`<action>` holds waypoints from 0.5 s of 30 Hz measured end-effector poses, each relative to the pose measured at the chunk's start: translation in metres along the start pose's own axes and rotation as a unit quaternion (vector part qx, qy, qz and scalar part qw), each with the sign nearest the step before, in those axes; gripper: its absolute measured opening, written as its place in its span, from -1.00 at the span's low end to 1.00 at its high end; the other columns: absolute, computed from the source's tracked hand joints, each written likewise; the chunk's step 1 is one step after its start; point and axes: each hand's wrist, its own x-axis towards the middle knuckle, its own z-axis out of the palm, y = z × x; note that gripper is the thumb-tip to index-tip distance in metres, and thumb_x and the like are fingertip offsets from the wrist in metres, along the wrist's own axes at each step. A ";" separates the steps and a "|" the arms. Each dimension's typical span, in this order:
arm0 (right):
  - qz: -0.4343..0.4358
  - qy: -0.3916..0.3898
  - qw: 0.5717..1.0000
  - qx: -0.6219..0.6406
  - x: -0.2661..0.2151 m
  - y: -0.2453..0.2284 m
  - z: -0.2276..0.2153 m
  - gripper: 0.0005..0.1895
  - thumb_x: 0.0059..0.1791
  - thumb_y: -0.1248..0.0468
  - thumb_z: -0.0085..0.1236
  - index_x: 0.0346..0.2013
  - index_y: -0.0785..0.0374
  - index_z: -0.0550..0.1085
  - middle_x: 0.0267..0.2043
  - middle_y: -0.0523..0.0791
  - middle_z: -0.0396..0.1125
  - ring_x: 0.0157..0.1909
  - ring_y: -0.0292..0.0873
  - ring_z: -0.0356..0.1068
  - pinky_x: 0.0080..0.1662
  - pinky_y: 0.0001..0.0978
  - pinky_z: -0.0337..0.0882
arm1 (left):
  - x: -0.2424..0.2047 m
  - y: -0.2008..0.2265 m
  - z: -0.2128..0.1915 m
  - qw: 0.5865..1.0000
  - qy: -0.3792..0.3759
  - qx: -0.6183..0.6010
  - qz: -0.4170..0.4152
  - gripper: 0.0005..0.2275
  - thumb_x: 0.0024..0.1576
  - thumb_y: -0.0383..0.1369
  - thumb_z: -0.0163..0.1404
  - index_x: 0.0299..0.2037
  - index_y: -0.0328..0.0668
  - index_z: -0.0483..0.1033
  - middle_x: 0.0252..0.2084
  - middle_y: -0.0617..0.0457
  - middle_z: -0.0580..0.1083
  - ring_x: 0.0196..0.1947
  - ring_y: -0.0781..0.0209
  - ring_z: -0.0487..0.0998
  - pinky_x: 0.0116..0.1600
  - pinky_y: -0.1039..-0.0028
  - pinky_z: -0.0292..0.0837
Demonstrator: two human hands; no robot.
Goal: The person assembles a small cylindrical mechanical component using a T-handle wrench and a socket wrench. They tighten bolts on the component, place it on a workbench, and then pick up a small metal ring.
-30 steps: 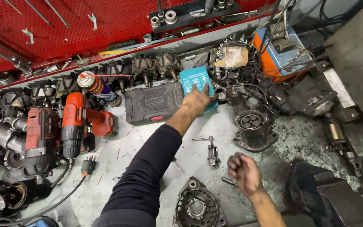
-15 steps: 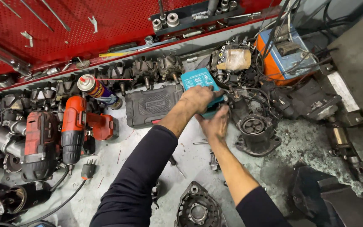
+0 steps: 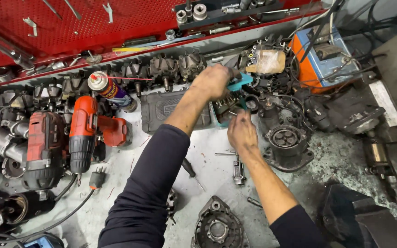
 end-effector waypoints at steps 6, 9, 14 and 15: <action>-0.048 -0.003 0.998 -0.041 -0.015 0.026 0.003 -0.48 0.06 0.29 -0.17 0.34 0.27 0.13 0.38 0.26 0.04 -0.09 0.39 0.42 -0.07 0.13 0.49 | 0.006 -0.017 0.001 0.996 0.071 -0.056 0.012 -0.41 -0.18 -0.45 0.29 0.17 0.01 0.51 0.02 -0.09 0.56 0.05 -0.01 0.59 0.19 0.31 0.45; -0.112 0.029 0.993 -0.032 -0.057 0.046 -0.001 -0.47 0.04 0.20 -0.02 0.28 0.27 0.17 0.32 0.19 0.14 -0.06 0.32 0.45 -0.04 0.09 0.49 | 0.001 -0.012 0.004 0.997 0.057 -0.059 0.003 -0.45 -0.18 -0.40 0.32 0.11 0.01 0.55 0.01 -0.07 0.57 0.02 -0.03 0.58 0.17 0.29 0.45; 0.000 -0.060 0.991 0.122 -0.150 0.055 -0.042 -0.54 -0.07 0.11 0.20 0.10 0.10 0.41 0.07 -0.09 0.41 -0.28 -0.09 0.54 -0.18 -0.20 0.54 | -0.022 0.011 0.027 0.999 -0.030 0.038 -0.010 -0.41 -0.11 -0.24 0.35 0.19 0.10 0.49 0.13 -0.03 0.53 0.15 0.02 0.52 0.24 0.26 0.43; 0.001 -0.059 0.991 0.122 -0.168 0.064 -0.044 -0.54 -0.07 0.11 0.20 0.10 0.10 0.41 0.07 -0.09 0.41 -0.28 -0.09 0.54 -0.18 -0.20 0.54 | -0.026 0.014 0.036 0.999 -0.030 0.038 -0.009 -0.41 -0.11 -0.24 0.35 0.19 0.10 0.49 0.13 -0.03 0.53 0.15 0.02 0.52 0.24 0.26 0.43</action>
